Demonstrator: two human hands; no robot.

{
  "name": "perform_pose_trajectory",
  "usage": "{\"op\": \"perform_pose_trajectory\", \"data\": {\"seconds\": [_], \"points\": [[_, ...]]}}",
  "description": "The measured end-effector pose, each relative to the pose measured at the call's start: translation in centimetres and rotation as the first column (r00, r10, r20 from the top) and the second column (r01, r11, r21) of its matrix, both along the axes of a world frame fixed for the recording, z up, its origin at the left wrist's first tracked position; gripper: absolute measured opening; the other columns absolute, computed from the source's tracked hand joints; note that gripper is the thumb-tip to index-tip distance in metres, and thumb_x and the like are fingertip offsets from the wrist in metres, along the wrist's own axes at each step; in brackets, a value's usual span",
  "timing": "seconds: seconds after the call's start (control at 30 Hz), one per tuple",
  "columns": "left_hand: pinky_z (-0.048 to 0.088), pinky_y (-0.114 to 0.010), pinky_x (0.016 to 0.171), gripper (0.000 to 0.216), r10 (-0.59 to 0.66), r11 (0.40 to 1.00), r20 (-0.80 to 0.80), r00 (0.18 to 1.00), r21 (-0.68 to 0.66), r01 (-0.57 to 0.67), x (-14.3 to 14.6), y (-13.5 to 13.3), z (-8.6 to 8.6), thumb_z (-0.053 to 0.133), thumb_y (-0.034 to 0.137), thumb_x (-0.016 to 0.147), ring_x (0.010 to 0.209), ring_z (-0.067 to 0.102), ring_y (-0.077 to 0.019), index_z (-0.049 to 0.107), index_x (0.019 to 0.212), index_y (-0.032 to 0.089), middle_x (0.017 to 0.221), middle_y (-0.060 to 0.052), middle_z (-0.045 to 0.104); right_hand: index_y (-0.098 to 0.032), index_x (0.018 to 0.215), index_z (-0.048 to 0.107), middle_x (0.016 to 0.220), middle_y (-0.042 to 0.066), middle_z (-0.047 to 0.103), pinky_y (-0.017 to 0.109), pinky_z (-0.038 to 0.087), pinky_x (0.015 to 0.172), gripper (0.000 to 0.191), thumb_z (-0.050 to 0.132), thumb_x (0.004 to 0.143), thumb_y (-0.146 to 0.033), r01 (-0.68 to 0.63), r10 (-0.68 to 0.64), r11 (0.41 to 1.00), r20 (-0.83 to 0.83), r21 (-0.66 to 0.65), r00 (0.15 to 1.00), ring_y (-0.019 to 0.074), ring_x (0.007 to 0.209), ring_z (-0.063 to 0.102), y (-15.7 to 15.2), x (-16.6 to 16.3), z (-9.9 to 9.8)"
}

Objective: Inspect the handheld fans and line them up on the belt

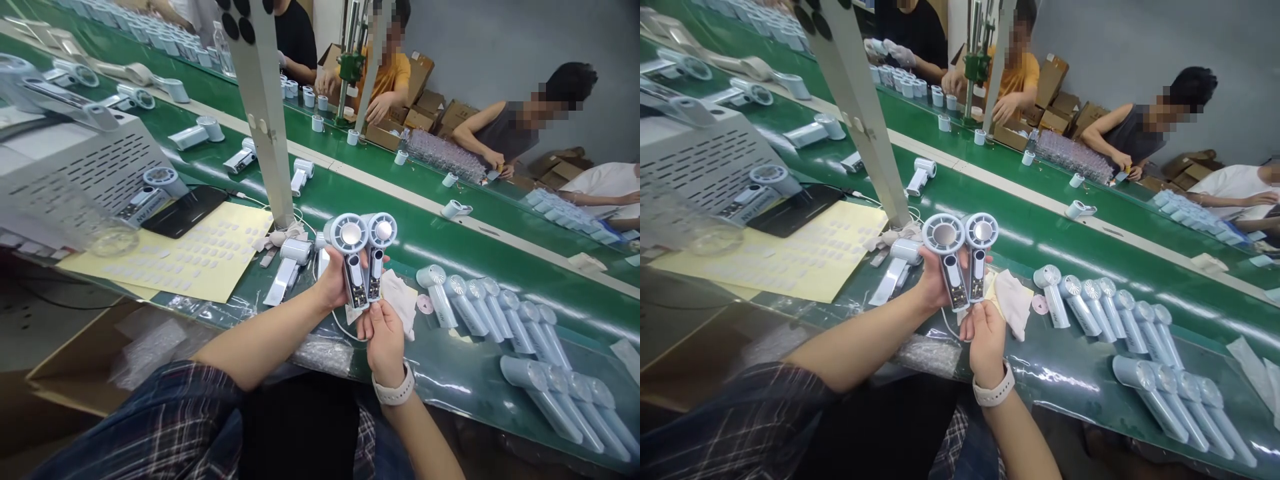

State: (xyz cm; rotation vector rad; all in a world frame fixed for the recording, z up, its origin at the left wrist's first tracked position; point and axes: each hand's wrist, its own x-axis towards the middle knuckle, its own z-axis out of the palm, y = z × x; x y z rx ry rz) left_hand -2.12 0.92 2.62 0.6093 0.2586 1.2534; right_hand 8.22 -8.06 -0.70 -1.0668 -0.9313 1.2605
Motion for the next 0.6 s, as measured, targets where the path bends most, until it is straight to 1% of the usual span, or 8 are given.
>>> {"op": "perform_pose_trajectory", "data": {"seconds": [0.1, 0.17, 0.27, 0.33, 0.43, 0.5, 0.53, 0.6], "points": [[0.059, -0.038, 0.086, 0.074, -0.008, 1.0, 0.002, 1.0, -0.001, 0.008, 0.3, -0.4, -0.1, 0.069, 0.09, 0.048, 0.103, 0.071, -0.031, 0.06, 0.063, 0.018, 0.087, -0.008, 0.074, -0.023, 0.064, 0.045, 0.045, -0.009, 0.039, 0.024, 0.033, 0.046, 0.046, 0.056, 0.098, -0.051, 0.025, -0.025, 1.0, -0.035, 0.004, 0.999, 0.0094, 0.041, 0.04, -0.3, -0.3, -0.4], [0.059, -0.039, 0.085, 0.075, -0.005, 1.0, 0.001, 1.0, -0.013, 0.005, 0.4, -0.6, 0.0, 0.07, 0.089, 0.046, 0.101, 0.072, -0.0321, 0.06, 0.062, 0.017, 0.085, -0.008, 0.074, -0.022, 0.066, 0.048, 0.05, -0.007, 0.045, 0.025, 0.038, 0.051, 0.043, 0.054, 0.099, -0.049, 0.025, -0.026, 1.0, 0.038, 0.017, 0.999, 0.0111, 0.047, 0.046, -0.3, -0.2, -0.4], [0.06, -0.041, 0.084, 0.074, 0.02, 0.999, 0.029, 0.999, -0.042, -0.018, 0.2, -0.4, 0.5, 0.074, 0.087, 0.044, 0.099, 0.072, -0.033, 0.06, 0.062, 0.017, 0.086, -0.008, 0.074, -0.022, 0.075, 0.055, 0.065, -0.002, 0.056, 0.028, 0.045, 0.063, 0.035, 0.053, 0.1, -0.047, 0.028, -0.041, 0.998, 0.222, 0.065, 0.974, 0.0142, 0.062, 0.053, -0.1, 0.3, 0.0], [0.06, -0.041, 0.084, 0.072, 0.037, 0.997, 0.071, 0.997, -0.074, -0.032, 0.0, 0.0, 0.7, 0.076, 0.085, 0.047, 0.098, 0.073, -0.0318, 0.061, 0.066, 0.017, 0.09, -0.008, 0.074, -0.022, 0.08, 0.058, 0.078, 0.001, 0.061, 0.03, 0.048, 0.069, 0.032, 0.05, 0.101, -0.045, 0.018, -0.067, 0.988, 0.325, 0.151, 0.943, 0.0163, 0.072, 0.056, 0.0, 0.7, 0.3], [0.059, -0.039, 0.083, 0.067, 0.079, 0.987, 0.077, 0.994, -0.145, -0.068, -0.3, 0.6, 0.4, 0.08, 0.078, 0.054, 0.093, 0.073, -0.0287, 0.065, 0.078, 0.017, 0.092, -0.008, 0.075, -0.021, 0.083, 0.06, 0.103, 0.007, 0.065, 0.038, 0.049, 0.089, 0.031, 0.047, 0.101, -0.043, 0.022, -0.138, 0.965, 0.432, 0.262, 0.891, 0.0211, 0.096, 0.06, 0.2, 1.4, 0.3], [0.059, -0.039, 0.082, 0.06, 0.082, 0.983, 0.04, 0.996, -0.167, -0.074, -0.4, 0.7, 0.1, 0.082, 0.069, 0.059, 0.091, 0.073, -0.0283, 0.068, 0.086, 0.017, 0.09, -0.008, 0.076, -0.021, 0.095, 0.064, 0.117, 0.01, 0.064, 0.045, 0.045, 0.101, 0.028, 0.049, 0.1, -0.044, 0.088, -0.192, 0.967, 0.458, 0.239, 0.868, 0.0246, 0.111, 0.059, 0.7, 2.1, 0.0], [0.058, -0.039, 0.082, 0.058, 0.054, 0.987, 0.016, 0.998, -0.154, -0.051, -0.4, 0.6, -0.1, 0.083, 0.065, 0.06, 0.092, 0.073, -0.0287, 0.069, 0.089, 0.017, 0.09, -0.008, 0.076, -0.021, 0.104, 0.064, 0.122, 0.012, 0.063, 0.047, 0.043, 0.104, 0.03, 0.049, 0.1, -0.046, 0.135, -0.221, 0.968, 0.456, 0.213, 0.862, 0.0258, 0.116, 0.058, 1.0, 2.5, -0.1], [0.058, -0.039, 0.079, 0.058, -0.059, 0.996, -0.059, 0.996, -0.07, 0.055, -0.3, 0.0, -0.4, 0.085, 0.061, 0.06, 0.091, 0.072, -0.0295, 0.07, 0.094, 0.016, 0.089, -0.009, 0.075, -0.021, 0.125, 0.059, 0.134, 0.013, 0.06, 0.05, 0.039, 0.11, 0.039, 0.049, 0.1, -0.048, 0.195, -0.26, 0.962, 0.434, 0.189, 0.862, 0.0268, 0.126, 0.055, 1.5, 3.3, -0.3]]}}
